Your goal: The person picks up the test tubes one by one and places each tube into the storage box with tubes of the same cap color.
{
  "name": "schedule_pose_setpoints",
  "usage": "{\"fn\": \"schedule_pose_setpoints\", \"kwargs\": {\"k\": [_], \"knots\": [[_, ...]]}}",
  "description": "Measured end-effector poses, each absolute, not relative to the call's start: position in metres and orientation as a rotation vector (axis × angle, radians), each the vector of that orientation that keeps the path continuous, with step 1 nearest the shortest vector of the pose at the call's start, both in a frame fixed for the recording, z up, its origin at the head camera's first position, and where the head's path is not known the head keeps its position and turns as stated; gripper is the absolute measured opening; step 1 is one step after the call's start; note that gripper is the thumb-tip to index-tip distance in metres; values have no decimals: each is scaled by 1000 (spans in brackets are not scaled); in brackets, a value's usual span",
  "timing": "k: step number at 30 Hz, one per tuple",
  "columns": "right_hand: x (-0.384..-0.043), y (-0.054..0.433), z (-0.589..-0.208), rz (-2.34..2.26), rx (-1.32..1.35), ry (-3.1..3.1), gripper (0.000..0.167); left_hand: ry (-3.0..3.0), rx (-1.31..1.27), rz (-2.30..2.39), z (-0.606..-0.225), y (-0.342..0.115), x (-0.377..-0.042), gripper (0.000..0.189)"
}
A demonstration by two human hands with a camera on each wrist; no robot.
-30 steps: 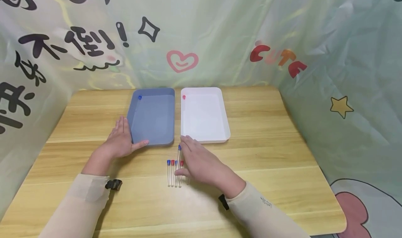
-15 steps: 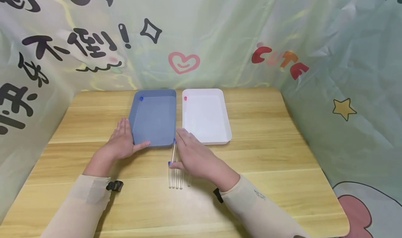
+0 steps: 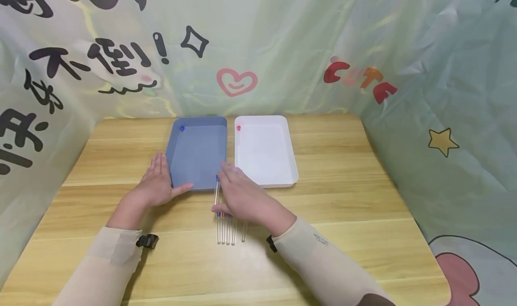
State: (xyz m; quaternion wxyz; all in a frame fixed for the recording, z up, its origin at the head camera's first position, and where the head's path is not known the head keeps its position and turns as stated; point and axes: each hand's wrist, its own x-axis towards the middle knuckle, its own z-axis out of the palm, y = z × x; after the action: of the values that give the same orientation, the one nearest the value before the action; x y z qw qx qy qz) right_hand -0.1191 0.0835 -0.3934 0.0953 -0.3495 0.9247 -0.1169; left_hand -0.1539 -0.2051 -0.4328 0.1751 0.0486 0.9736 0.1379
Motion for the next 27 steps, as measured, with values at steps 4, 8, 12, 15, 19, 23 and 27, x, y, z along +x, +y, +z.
{"fn": "schedule_pose_setpoints", "kwargs": {"k": [4, 8, 12, 15, 19, 23, 27], "knots": [[-126, 76, -394, -325, -1032, 2731, 95, 2758, 138, 402, -433, -206, -154, 135], [-131, 70, -395, -311, -1045, 2724, 95, 2754, 139, 416, -435, -207, -154, 136], [-136, 66, -395, -310, -1075, 2726, 94, 2754, 143, 439, -436, -208, -155, 137], [-139, 65, -396, -308, -1078, 2718, 94, 2755, 144, 441, -437, -208, -155, 137], [-145, 62, -398, -294, -1072, 2705, 96, 2756, 145, 433, -435, -207, -156, 136], [-152, 60, -395, -285, -1050, 2698, 97, 2759, 153, 423, -434, -206, -156, 136], [-159, 56, -392, -302, -1035, 2700, 97, 2764, 149, 416, -434, -206, -155, 136]]}}
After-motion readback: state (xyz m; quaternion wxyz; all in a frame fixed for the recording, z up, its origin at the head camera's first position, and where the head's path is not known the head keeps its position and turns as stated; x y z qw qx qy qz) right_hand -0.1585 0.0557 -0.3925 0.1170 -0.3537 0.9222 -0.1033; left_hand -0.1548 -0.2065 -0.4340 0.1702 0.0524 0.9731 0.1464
